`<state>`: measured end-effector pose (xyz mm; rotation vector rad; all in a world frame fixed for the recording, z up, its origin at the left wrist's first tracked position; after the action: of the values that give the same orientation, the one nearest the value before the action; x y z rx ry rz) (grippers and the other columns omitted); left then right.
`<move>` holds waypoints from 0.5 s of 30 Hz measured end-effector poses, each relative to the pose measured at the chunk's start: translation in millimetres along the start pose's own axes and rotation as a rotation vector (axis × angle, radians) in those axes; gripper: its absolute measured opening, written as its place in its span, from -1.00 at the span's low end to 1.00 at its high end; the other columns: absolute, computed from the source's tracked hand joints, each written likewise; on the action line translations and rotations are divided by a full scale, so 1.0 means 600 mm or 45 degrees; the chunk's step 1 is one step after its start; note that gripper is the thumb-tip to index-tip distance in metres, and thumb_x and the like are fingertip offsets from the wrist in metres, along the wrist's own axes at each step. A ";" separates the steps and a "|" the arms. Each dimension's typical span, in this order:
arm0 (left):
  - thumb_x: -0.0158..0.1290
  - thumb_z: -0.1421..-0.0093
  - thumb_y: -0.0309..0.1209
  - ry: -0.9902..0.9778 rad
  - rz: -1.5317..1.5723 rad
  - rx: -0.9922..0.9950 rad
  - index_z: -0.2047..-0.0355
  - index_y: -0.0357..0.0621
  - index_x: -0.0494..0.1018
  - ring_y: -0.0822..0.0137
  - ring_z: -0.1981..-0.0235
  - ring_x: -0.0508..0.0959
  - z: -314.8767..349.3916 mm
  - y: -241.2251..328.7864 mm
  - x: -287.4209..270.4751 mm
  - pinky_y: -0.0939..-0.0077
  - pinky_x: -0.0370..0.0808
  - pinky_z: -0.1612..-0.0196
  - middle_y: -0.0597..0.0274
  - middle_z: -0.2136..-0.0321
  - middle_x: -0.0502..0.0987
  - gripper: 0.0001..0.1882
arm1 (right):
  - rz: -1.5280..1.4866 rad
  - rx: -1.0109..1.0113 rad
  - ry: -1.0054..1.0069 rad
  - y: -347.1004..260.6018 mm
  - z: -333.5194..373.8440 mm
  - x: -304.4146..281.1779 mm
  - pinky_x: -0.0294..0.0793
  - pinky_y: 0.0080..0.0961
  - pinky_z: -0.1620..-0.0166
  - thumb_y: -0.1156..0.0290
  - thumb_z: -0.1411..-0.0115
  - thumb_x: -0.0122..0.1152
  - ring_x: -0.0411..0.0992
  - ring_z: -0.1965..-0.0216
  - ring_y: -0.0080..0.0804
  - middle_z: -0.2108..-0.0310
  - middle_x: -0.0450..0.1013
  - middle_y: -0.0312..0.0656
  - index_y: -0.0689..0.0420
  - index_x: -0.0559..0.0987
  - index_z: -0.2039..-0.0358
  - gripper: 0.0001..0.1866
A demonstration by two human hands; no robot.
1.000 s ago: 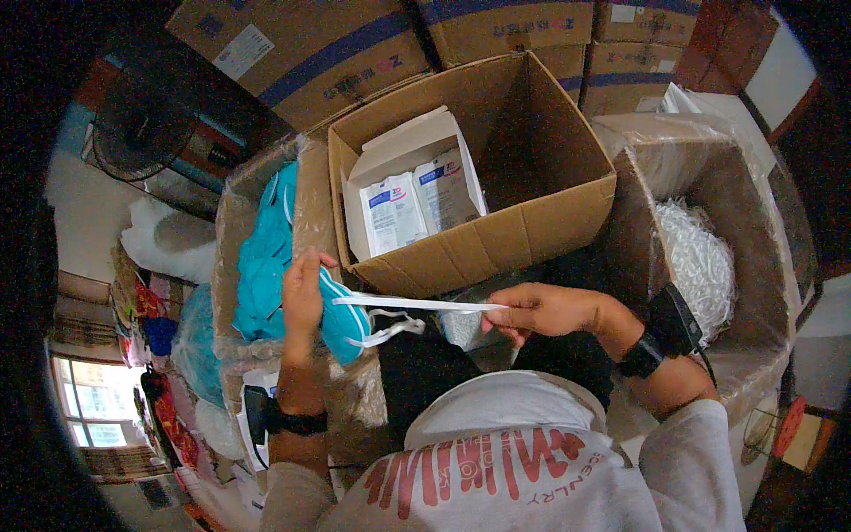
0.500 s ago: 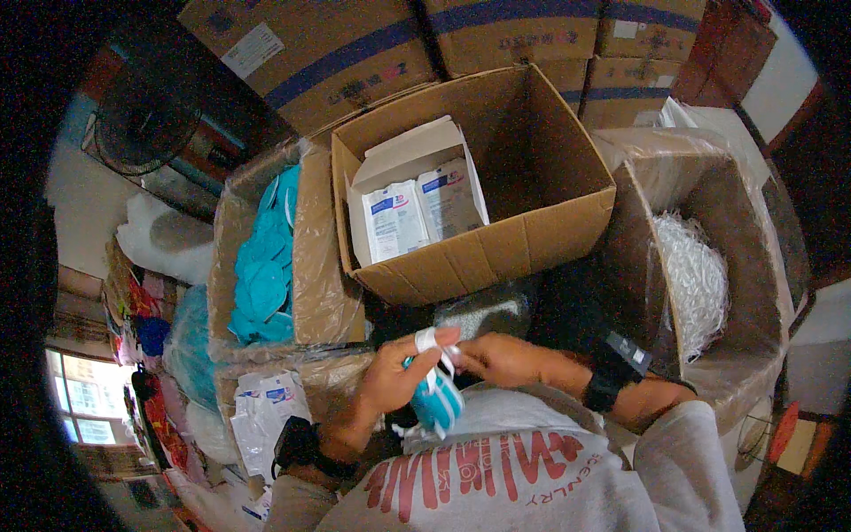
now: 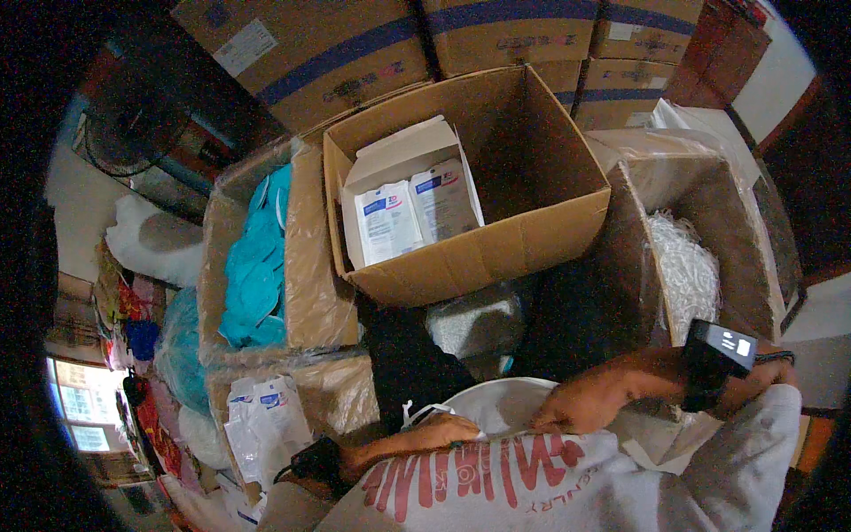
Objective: Sorting and packing medical-style masks from large bins into smaller plastic bags and cardboard boxes.
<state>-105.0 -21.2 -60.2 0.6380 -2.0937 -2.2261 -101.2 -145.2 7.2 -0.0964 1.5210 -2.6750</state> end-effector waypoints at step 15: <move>-0.13 -0.14 -0.32 -0.128 -0.005 -0.186 0.32 -0.17 0.47 0.13 0.33 0.49 0.011 0.018 0.013 0.37 0.37 0.24 0.03 0.40 0.50 -0.76 | -0.453 0.285 -0.164 0.061 0.098 0.077 0.29 -0.52 0.25 0.18 -0.28 -0.30 0.27 0.39 -0.48 0.45 0.35 -0.18 0.31 0.37 0.29 -0.59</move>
<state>-116.8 -18.3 -51.9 0.5325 -1.9487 -2.4331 -141.4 -218.1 7.0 -0.5651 1.2589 -3.0158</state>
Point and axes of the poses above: each hand's wrist, its own z-axis away from the middle knuckle, its own x-axis out of the palm, y = z × x, the point moved 8 cm from there along -z, towards the middle knuckle
